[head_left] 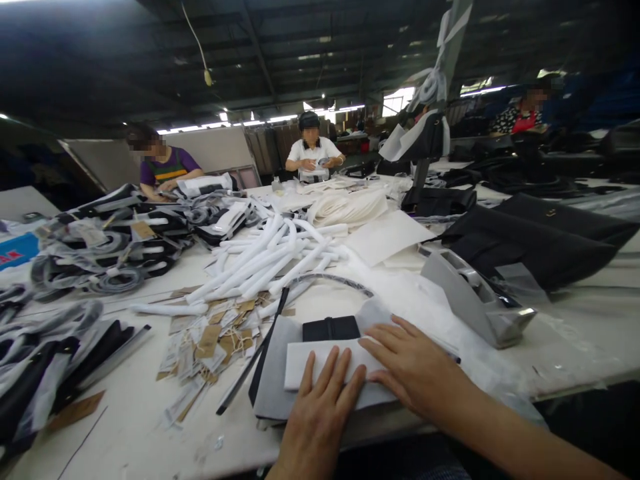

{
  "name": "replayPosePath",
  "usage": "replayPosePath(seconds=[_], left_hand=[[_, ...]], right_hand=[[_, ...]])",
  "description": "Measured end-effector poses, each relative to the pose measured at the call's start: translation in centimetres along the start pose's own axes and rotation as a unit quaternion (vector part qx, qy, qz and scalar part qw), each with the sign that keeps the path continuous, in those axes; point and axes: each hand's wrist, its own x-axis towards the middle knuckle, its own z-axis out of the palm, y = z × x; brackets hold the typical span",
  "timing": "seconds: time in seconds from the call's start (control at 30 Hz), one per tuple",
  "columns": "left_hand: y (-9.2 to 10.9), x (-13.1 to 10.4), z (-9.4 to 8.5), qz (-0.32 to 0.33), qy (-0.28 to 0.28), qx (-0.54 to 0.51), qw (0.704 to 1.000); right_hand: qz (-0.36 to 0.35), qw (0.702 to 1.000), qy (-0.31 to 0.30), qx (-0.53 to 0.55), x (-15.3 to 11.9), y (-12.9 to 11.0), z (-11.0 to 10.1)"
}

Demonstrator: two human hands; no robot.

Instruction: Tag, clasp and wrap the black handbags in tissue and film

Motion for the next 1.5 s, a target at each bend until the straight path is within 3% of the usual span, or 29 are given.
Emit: replayPosePath(seconds=[0.1, 0.17, 0.6, 0.73, 0.83, 0.93, 1.0, 1.1, 1.17, 1.27, 1.4, 1.43, 1.5], left_hand=[[0.2, -0.1, 0.0, -0.006, 0.002, -0.007, 1.0], [0.3, -0.1, 0.0, -0.014, 0.004, -0.012, 1.0], [0.9, -0.1, 0.2, -0.045, 0.089, -0.041, 0.994], [1.3, -0.1, 1.3, -0.07, 0.087, -0.015, 0.994], [1.4, 0.0, 1.8, -0.086, 0.101, 0.012, 0.991], [1.3, 0.1, 1.9, -0.073, 0.104, 0.017, 0.992], [1.1, 0.0, 1.8, -0.071, 0.113, 0.005, 0.991], [0.8, -0.2, 1.7, -0.061, 0.083, -0.007, 0.995], [0.6, -0.2, 1.6, -0.056, 0.049, -0.003, 0.997], [0.5, -0.4, 1.5, -0.055, 0.036, 0.001, 0.998], [0.2, -0.4, 1.6, -0.033, 0.03, 0.011, 0.999], [0.0, -0.4, 1.6, -0.03, 0.029, 0.019, 0.999], [-0.4, -0.4, 1.6, -0.021, 0.034, 0.035, 0.999]], right_hand=[[-0.047, 0.991, -0.11, 0.057, 2.4, 1.3, -0.5], [-0.065, 0.982, -0.149, 0.096, 3.2, 2.0, -0.6], [-0.121, 0.98, -0.137, 0.08, 3.3, 1.9, 0.7], [-0.131, 0.986, -0.079, 0.059, 2.9, 1.1, 2.0], [-0.11, 0.992, 0.043, 0.044, 1.4, -0.3, 2.5], [-0.128, 0.977, 0.163, 0.047, -1.7, -1.8, 1.9], [-0.113, 0.974, 0.175, 0.086, -4.3, -2.5, 1.6], [0.056, 0.969, 0.093, 0.224, -7.8, -3.1, 2.7], [0.209, 0.922, 0.024, 0.326, -9.1, -3.0, 4.1], [0.364, 0.79, -0.033, 0.492, -9.5, -2.9, 5.6], [0.411, 0.586, 0.02, 0.698, -8.1, -3.4, 4.4], [0.411, 0.556, 0.037, 0.721, -7.7, -3.7, 3.9], [0.415, 0.543, 0.066, 0.727, -7.0, -4.3, 3.3]])
